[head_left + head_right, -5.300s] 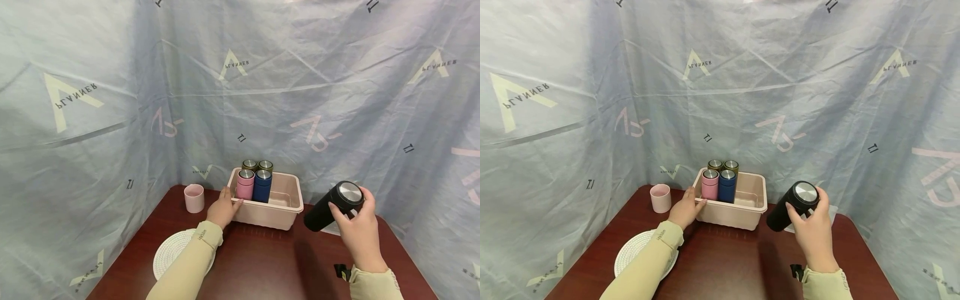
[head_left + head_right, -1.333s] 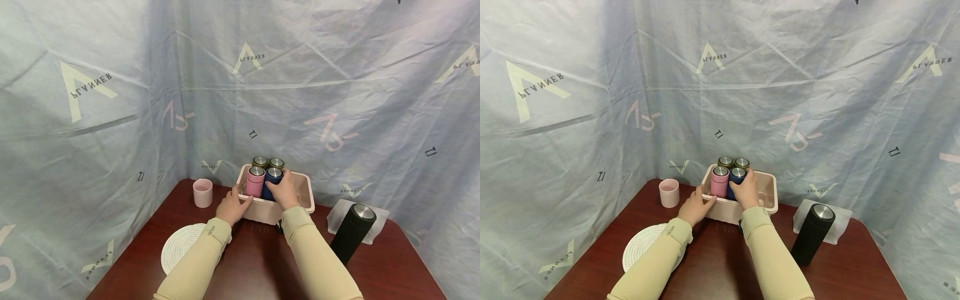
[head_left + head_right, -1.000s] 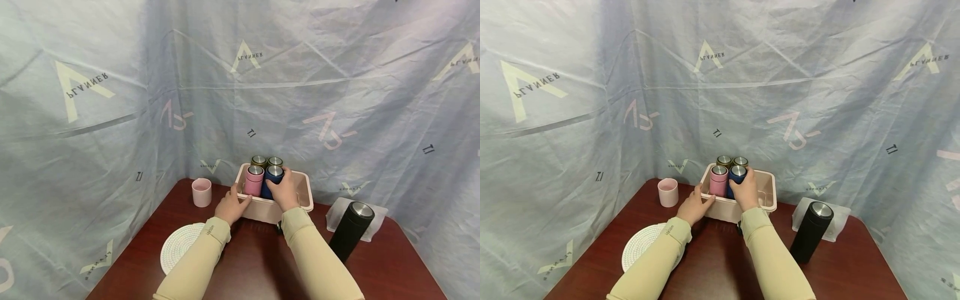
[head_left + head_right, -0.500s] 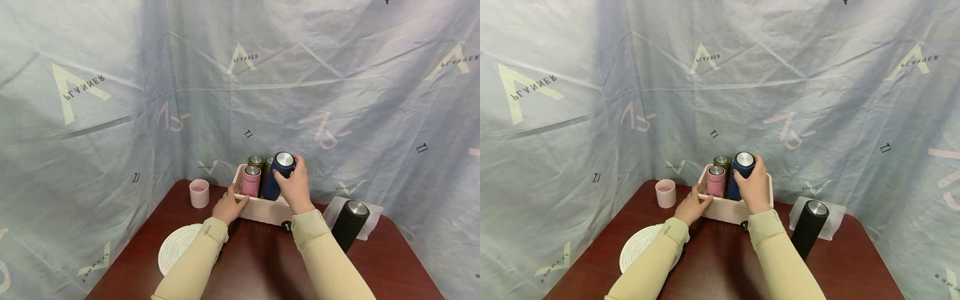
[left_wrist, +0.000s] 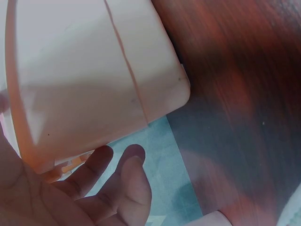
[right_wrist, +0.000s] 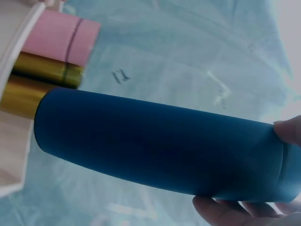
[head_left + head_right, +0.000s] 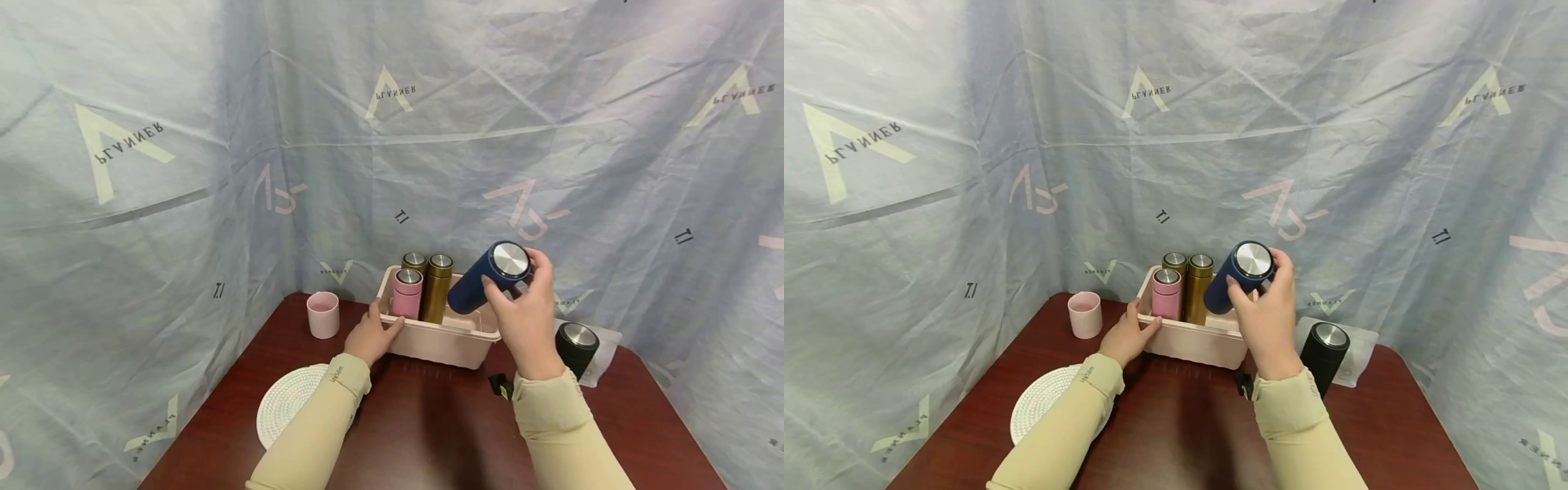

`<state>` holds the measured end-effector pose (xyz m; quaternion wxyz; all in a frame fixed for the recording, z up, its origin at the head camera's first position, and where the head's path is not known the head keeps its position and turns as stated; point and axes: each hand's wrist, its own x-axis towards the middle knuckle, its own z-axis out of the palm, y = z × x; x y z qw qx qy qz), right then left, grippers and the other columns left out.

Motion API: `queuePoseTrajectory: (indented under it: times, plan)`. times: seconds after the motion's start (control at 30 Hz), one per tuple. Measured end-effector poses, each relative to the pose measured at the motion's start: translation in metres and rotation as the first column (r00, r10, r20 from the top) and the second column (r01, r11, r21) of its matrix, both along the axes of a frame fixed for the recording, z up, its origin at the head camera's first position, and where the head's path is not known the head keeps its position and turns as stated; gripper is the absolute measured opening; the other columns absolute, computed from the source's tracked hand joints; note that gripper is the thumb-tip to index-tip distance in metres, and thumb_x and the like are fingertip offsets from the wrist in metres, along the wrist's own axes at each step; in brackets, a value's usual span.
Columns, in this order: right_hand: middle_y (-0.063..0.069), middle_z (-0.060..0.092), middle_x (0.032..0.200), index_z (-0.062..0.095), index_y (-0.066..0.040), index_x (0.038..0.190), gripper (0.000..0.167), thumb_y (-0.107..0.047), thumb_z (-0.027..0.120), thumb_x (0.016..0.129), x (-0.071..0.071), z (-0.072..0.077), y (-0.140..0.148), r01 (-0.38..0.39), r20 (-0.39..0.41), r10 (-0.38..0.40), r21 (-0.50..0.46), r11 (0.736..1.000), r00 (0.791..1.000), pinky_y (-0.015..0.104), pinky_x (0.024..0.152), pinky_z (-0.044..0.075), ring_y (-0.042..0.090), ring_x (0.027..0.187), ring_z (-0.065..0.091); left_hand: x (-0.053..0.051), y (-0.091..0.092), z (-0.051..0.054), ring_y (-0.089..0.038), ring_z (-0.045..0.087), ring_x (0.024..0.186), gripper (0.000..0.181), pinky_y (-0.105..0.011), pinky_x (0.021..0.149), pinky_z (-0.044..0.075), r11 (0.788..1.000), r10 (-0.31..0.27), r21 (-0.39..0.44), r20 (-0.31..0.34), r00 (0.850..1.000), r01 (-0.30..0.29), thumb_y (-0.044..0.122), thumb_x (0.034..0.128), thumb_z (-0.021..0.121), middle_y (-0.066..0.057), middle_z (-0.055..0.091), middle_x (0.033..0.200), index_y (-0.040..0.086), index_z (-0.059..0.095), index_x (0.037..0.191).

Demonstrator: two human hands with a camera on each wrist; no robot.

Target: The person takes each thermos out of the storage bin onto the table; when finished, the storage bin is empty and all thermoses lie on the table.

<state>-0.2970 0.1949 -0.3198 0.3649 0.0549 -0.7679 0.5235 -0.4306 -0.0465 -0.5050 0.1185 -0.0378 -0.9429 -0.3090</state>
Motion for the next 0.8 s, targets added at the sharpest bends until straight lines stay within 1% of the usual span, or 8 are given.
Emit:
queuePoseTrajectory:
  times: [0.1, 0.17, 0.37, 0.47, 0.6, 0.7, 0.73, 0.8]
  plan:
    - [0.003, 0.049, 0.133, 0.034, -0.018, 0.147, 0.078, -0.017, 0.081, 0.084, 0.018, 0.006, 0.007, 0.021, -0.023, -0.021, -0.01, 1.0, 1.0, 0.043, 0.097, 0.047, 0.018, 0.121, 0.053, 0.0, 0.0, 0.0, -0.037, 0.064, 0.105, 0.093, -0.052, 0.082, 0.051, 1.0, -0.006, 0.003, 0.008, 1.0, 0.006, 0.077, 0.0885, 0.046, -0.019, 0.057, 0.13, 0.015, 0.026, 0.155]
    - [0.002, 0.049, 0.131, 0.033, -0.019, 0.147, 0.08, -0.014, 0.081, 0.083, 0.029, 0.009, 0.013, 0.036, -0.032, -0.037, -0.01, 0.999, 0.999, 0.04, 0.096, 0.048, 0.016, 0.119, 0.054, 0.001, 0.001, -0.001, -0.036, 0.064, 0.106, 0.093, -0.051, 0.082, 0.051, 1.0, -0.006, 0.001, 0.012, 1.0, 0.006, 0.077, 0.0883, 0.045, -0.019, 0.057, 0.131, 0.016, 0.026, 0.155]
    - [0.0, 0.051, 0.129, 0.035, -0.02, 0.147, 0.083, -0.006, 0.082, 0.08, 0.063, 0.015, 0.032, 0.114, -0.075, -0.113, 0.003, 0.994, 0.991, 0.019, 0.085, 0.05, 0.013, 0.112, 0.057, 0.003, 0.003, 0.0, -0.037, 0.064, 0.106, 0.094, -0.052, 0.081, 0.051, 1.0, 0.001, -0.001, 0.012, 1.0, -0.001, 0.079, 0.0878, 0.044, -0.019, 0.057, 0.131, 0.016, 0.026, 0.155]
    - [0.002, 0.054, 0.131, 0.036, -0.019, 0.147, 0.082, -0.002, 0.081, 0.08, 0.079, 0.017, 0.04, 0.135, -0.099, -0.135, -0.002, 0.991, 0.986, 0.014, 0.082, 0.049, 0.014, 0.112, 0.058, 0.002, 0.004, 0.0, -0.037, 0.064, 0.106, 0.094, -0.052, 0.081, 0.051, 1.0, 0.001, 0.0, 0.011, 1.0, -0.001, 0.079, 0.0878, 0.043, -0.019, 0.057, 0.132, 0.016, 0.026, 0.156]
    - [0.007, 0.056, 0.132, 0.036, -0.017, 0.146, 0.084, 0.007, 0.079, 0.078, 0.1, 0.018, 0.05, 0.123, -0.122, -0.129, -0.056, 0.991, 0.984, 0.014, 0.08, 0.049, 0.017, 0.11, 0.058, 0.0, 0.003, -0.001, -0.037, 0.065, 0.104, 0.094, -0.053, 0.081, 0.051, 1.0, 0.0, 0.011, -0.002, 1.0, 0.0, 0.079, 0.0876, 0.044, -0.019, 0.057, 0.131, 0.016, 0.027, 0.155]
    - [0.01, 0.057, 0.129, 0.039, -0.014, 0.144, 0.084, 0.013, 0.078, 0.075, 0.114, 0.018, 0.057, 0.091, -0.129, -0.11, -0.144, 0.985, 0.986, 0.014, 0.078, 0.05, 0.02, 0.106, 0.058, -0.001, 0.002, -0.002, -0.036, 0.065, 0.104, 0.094, -0.053, 0.081, 0.051, 1.0, -0.001, 0.013, -0.003, 1.0, 0.001, 0.079, 0.0873, 0.044, -0.02, 0.056, 0.131, 0.015, 0.027, 0.155]
    - [0.012, 0.057, 0.129, 0.039, -0.013, 0.144, 0.084, 0.015, 0.077, 0.074, 0.118, 0.018, 0.059, 0.065, -0.133, -0.091, -0.188, 0.98, 0.987, 0.014, 0.077, 0.05, 0.021, 0.105, 0.058, -0.001, 0.001, -0.002, -0.036, 0.064, 0.104, 0.094, -0.052, 0.081, 0.051, 1.0, 0.0, 0.011, -0.003, 1.0, 0.0, 0.079, 0.0874, 0.043, -0.02, 0.056, 0.131, 0.016, 0.027, 0.155]
    - [0.012, 0.056, 0.128, 0.04, -0.013, 0.142, 0.084, 0.016, 0.077, 0.074, 0.126, 0.019, 0.062, 0.044, -0.108, -0.075, -0.264, 0.964, 0.991, 0.013, 0.077, 0.05, 0.021, 0.104, 0.058, 0.0, 0.0, -0.002, -0.036, 0.064, 0.105, 0.095, -0.052, 0.081, 0.051, 1.0, 0.002, 0.009, 0.0, 1.0, -0.002, 0.08, 0.0873, 0.042, -0.02, 0.056, 0.131, 0.015, 0.027, 0.155]
